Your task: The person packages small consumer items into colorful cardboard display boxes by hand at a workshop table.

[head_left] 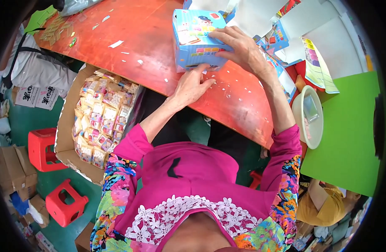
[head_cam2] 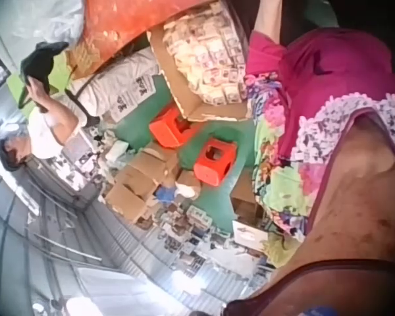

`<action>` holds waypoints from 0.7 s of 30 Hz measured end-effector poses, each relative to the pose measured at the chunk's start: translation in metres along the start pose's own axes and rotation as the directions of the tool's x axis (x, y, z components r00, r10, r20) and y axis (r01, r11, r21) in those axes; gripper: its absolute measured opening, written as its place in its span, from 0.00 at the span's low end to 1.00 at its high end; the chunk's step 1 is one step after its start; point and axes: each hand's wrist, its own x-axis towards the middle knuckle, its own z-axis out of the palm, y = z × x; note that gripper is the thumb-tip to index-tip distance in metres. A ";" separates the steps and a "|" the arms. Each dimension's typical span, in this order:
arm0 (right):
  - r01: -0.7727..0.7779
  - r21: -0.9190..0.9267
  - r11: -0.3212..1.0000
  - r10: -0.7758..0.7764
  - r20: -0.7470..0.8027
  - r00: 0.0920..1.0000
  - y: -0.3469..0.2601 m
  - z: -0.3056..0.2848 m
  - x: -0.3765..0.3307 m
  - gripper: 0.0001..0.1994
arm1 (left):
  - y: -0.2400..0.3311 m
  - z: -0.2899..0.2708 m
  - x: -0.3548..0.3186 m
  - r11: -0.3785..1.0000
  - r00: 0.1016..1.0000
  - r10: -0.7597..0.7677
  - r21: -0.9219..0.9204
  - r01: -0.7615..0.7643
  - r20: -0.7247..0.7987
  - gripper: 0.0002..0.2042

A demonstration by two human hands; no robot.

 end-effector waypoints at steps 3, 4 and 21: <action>0.030 -0.086 0.996 -0.031 -0.011 0.999 -0.003 0.011 -0.002 0.29 | -0.005 -0.001 0.003 0.997 0.999 0.031 0.066 -0.033 0.030 0.23; 0.031 -0.141 0.990 -0.035 -0.023 0.999 -0.002 0.015 -0.004 0.30 | -0.005 0.000 0.003 0.997 0.999 0.032 0.067 -0.034 0.032 0.23; -0.104 -0.089 0.991 0.111 0.085 0.990 -0.017 0.002 -0.047 0.23 | -0.008 0.047 -0.025 0.993 0.994 0.078 0.088 -0.085 0.075 0.21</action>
